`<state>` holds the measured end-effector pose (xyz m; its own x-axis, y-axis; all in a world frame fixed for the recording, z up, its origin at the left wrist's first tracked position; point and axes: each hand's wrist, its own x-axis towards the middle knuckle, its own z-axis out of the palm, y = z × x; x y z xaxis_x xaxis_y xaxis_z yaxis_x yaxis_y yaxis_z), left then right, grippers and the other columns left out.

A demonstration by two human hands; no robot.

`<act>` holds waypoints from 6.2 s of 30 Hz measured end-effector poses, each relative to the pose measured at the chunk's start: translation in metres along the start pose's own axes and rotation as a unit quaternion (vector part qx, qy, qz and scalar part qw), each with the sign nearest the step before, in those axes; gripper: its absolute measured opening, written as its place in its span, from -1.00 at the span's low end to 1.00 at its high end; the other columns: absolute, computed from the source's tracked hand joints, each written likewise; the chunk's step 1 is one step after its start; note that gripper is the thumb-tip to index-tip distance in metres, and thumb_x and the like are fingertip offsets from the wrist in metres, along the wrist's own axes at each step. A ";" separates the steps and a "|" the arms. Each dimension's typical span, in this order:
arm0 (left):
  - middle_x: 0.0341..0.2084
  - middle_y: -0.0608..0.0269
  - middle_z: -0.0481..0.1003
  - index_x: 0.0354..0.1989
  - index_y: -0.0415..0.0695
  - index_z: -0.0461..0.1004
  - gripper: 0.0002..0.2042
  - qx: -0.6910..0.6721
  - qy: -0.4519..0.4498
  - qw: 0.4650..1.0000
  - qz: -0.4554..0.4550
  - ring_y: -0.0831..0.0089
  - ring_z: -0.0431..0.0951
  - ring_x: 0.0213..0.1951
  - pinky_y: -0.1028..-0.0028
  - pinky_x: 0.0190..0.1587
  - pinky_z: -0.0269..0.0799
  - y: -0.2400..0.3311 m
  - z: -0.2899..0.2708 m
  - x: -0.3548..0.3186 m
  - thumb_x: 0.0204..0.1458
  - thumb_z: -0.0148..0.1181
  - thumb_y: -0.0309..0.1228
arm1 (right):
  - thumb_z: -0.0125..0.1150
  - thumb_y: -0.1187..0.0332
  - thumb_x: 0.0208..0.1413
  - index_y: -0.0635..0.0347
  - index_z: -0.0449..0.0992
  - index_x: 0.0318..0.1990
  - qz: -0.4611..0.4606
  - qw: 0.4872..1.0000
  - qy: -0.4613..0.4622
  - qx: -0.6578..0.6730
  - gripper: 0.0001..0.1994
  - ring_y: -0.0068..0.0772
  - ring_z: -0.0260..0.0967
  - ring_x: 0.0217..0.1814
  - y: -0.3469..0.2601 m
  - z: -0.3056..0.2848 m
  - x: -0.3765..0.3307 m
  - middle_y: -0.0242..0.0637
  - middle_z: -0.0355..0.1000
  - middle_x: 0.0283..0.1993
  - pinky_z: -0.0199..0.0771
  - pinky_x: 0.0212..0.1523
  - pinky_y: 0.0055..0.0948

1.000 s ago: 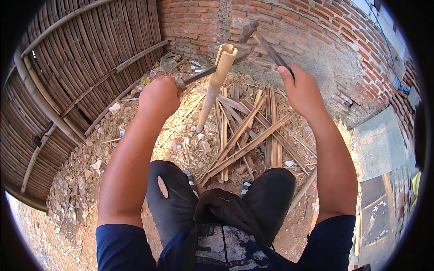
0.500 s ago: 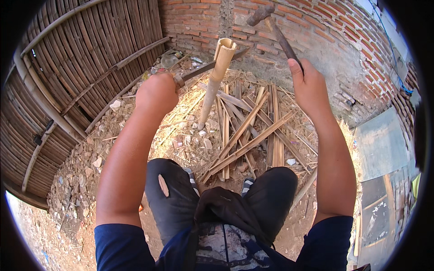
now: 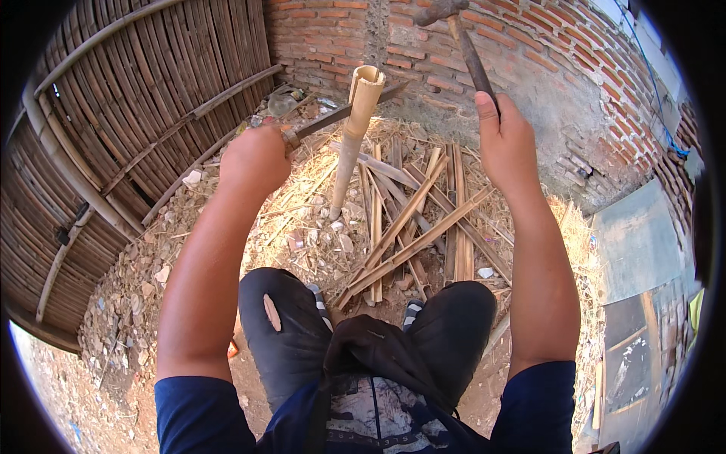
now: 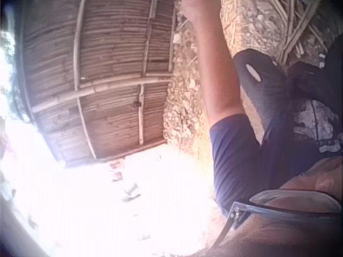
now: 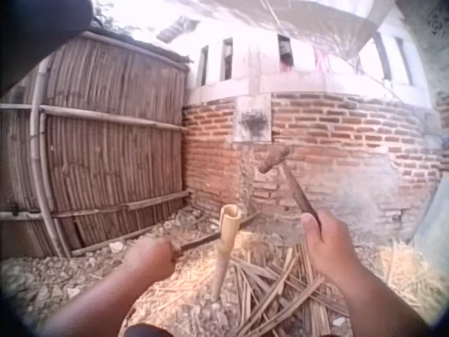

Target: The person splits a length of bamboo into strips using a knife and a hammer, striking the back of the knife blade to drive it through the wood while holding the bamboo upright.

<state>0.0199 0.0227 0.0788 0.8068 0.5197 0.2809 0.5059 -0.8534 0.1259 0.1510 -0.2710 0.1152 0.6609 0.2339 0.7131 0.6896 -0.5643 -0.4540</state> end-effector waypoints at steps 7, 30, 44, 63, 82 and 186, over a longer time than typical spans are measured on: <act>-0.24 -0.07 0.65 -0.14 -0.21 0.62 -0.71 -0.002 0.004 1.000 0.015 0.00 0.68 -0.14 0.12 -0.06 0.61 -0.004 0.003 0.003 0.11 0.30 -0.23 | -0.02 -0.05 0.43 0.29 0.45 -0.19 0.026 0.978 -0.141 -0.153 -0.52 0.19 0.49 -0.39 0.042 0.050 -0.032 0.04 0.46 -0.51 0.42 -0.30 0.00; -0.25 -0.04 0.65 -0.18 -0.21 0.58 -0.71 0.000 -0.010 1.000 -0.023 0.01 0.65 -0.09 0.10 -0.04 0.55 -0.012 -0.004 -0.001 0.12 0.35 -0.22 | -0.06 -0.07 0.44 0.27 0.43 -0.18 -0.018 1.000 -0.009 0.000 -0.51 0.13 0.48 -0.43 0.002 -0.004 0.010 -0.01 0.49 -0.47 0.44 -0.36 -0.04; -0.26 -0.05 0.66 -0.17 -0.18 0.63 -0.72 0.014 0.004 1.000 0.006 -0.01 0.68 -0.16 0.12 -0.09 0.61 -0.012 -0.002 -0.006 0.09 0.35 -0.23 | -0.08 -0.06 0.45 0.27 0.44 -0.13 0.021 0.999 -0.037 0.009 -0.52 0.19 0.50 -0.33 -0.008 0.002 0.002 0.04 0.50 -0.43 0.43 -0.26 0.03; -0.21 -0.06 0.65 -0.17 -0.16 0.65 -0.74 0.004 -0.009 1.000 0.002 0.01 0.67 -0.12 0.11 -0.06 0.60 -0.013 -0.007 -0.005 0.10 0.32 -0.24 | -0.02 -0.06 0.43 0.29 0.43 -0.24 0.014 0.999 -0.016 -0.027 -0.51 0.09 0.51 -0.44 0.006 0.022 -0.024 -0.03 0.47 -0.53 0.44 -0.35 -0.04; -0.23 0.02 0.65 -0.17 -0.17 0.58 -0.69 0.018 -0.022 0.999 -0.037 0.05 0.65 -0.08 0.10 -0.03 0.55 -0.010 -0.015 -0.001 0.11 0.37 -0.17 | -0.04 -0.09 0.41 0.28 0.51 -0.19 0.013 0.980 -0.173 -0.094 -0.49 0.20 0.52 -0.33 0.017 0.038 -0.017 0.02 0.51 -0.45 0.44 -0.26 0.08; -0.34 0.09 0.63 -0.23 -0.10 0.59 -0.67 0.025 0.086 0.993 0.077 0.05 0.64 -0.19 0.08 -0.15 0.55 0.032 -0.006 -0.007 0.00 0.42 -0.11 | -0.06 -0.02 0.47 0.28 0.37 -0.20 0.112 0.985 0.017 0.131 -0.55 -0.36 0.28 -0.56 0.067 0.033 -0.118 -0.23 0.28 -0.59 0.29 -0.48 -0.25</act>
<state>0.0287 -0.0084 0.0869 0.8143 0.3642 0.4520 0.3978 -0.9172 0.0223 0.1286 -0.3106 -0.0172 0.7985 0.0974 0.5941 0.5826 -0.3734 -0.7219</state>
